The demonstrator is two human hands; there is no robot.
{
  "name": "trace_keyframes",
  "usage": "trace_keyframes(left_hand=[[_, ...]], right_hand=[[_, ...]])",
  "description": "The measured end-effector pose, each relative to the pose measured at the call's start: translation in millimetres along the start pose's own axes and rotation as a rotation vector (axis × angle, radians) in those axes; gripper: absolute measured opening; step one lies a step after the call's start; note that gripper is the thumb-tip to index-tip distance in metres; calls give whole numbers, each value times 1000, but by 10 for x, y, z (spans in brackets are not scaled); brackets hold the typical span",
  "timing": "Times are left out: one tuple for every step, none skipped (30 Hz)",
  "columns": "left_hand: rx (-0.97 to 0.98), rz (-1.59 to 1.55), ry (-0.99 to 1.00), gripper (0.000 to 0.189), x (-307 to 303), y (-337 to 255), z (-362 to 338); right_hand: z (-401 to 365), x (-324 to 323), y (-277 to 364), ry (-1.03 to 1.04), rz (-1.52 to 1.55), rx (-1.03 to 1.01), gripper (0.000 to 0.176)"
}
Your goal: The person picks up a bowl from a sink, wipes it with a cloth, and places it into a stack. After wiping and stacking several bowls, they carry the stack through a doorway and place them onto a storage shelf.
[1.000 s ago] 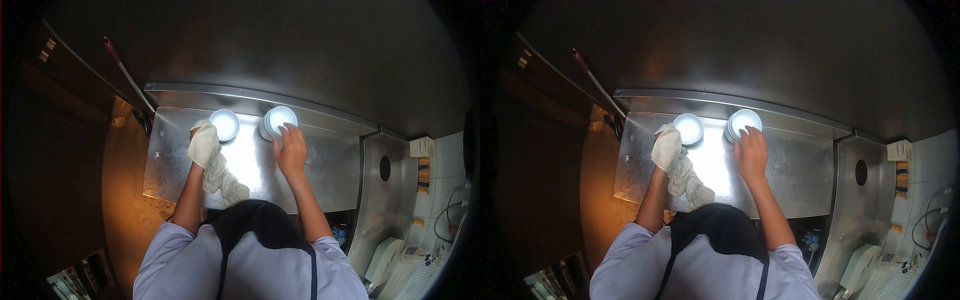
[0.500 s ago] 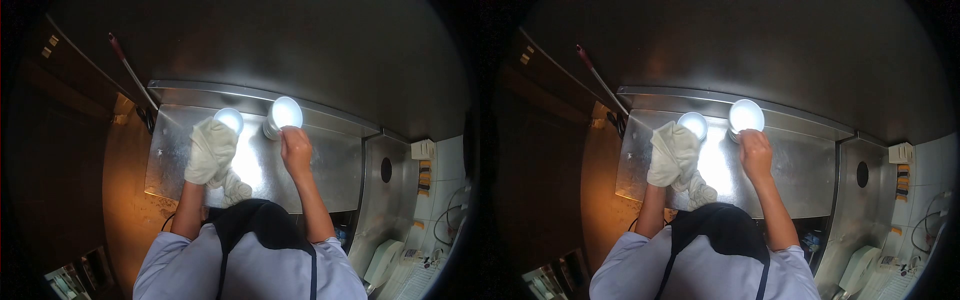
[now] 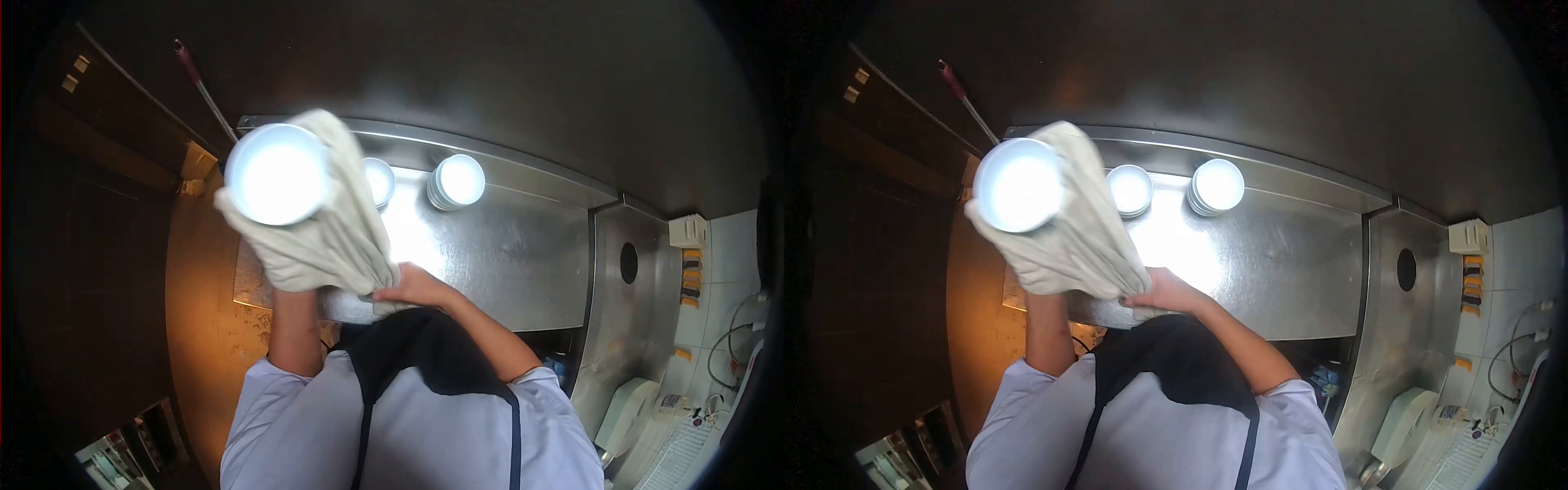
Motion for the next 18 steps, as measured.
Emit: trace_keyframes(left_hand=[[84, -7, 16, 73, 36, -254, 134], [151, -17, 36, 72, 68, -492, 241], [194, -23, 56, 71, 97, -686, 296], [217, -26, 79, 70, 124, -814, 330], [221, -29, 103, 69, 156, -903, 341], [198, -26, 130, 68, 201, -887, 317], [162, -28, 153, 67, 249, -817, 286], [109, -32, 176, 66, 306, -680, 217], [38, -35, 200, 66, 375, -501, 117], [-48, -35, 229, 65, 463, -287, -11], [-133, -33, 264, 64, 556, -89, -138], [-200, 16, 315, 63, 633, 100, -265], [-197, 155, 418, 62, 693, 204, -366], [-23, 636, 713, 59, 696, 232, -423], [238, 1104, 945, 56, 694, 252, -491], [132, 950, 804, 56, 775, 295, -516], [30, 796, 660, 56, 957, 387, -600], [24, 856, 677, 65, 663, 418, -549]], right_hand=[[13, 25, -212, -7, -79, 37, 63], [-74, -21, -328, -35, 14, 38, 63], [-170, -105, -441, -62, 105, 36, 63], [-227, -217, -418, -86, 193, 35, 62], [-307, -351, -333, -134, 258, -11, 61], [-537, -474, -43, -185, 330, -53, 60], [-752, -559, 214, -243, 409, -90, 58], [-910, -626, 524, -246, 457, -290, 52], [-1075, -723, 821, -259, 500, -491, 45], [-1228, -761, 1148, -365, 254, -648, 41], [-1316, -711, 1479, -438, -18, -765, 39], [-1416, -654, 1790, -534, -266, -891, 37], [-1433, -535, 2081, -591, -535, -975, 36], [-1428, -409, 2231, -635, -809, -1049, 36], [-1311, -430, 2186, -641, -841, -1013, 35], [-1111, -454, 2030, -645, -870, -979, 34], [-910, -468, 1874, -646, -897, -947, 34], [-736, -492, 1712, -713, -889, -811, 33]])
Point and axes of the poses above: each hand's wrist, its own z-axis towards the middle knuckle, its own x-axis out of the palm, y = z × x, the point moved 7 cm from there along z, towards the middle knuckle, and after that the axes turned 13 degrees about x, right-handed, at the moved point
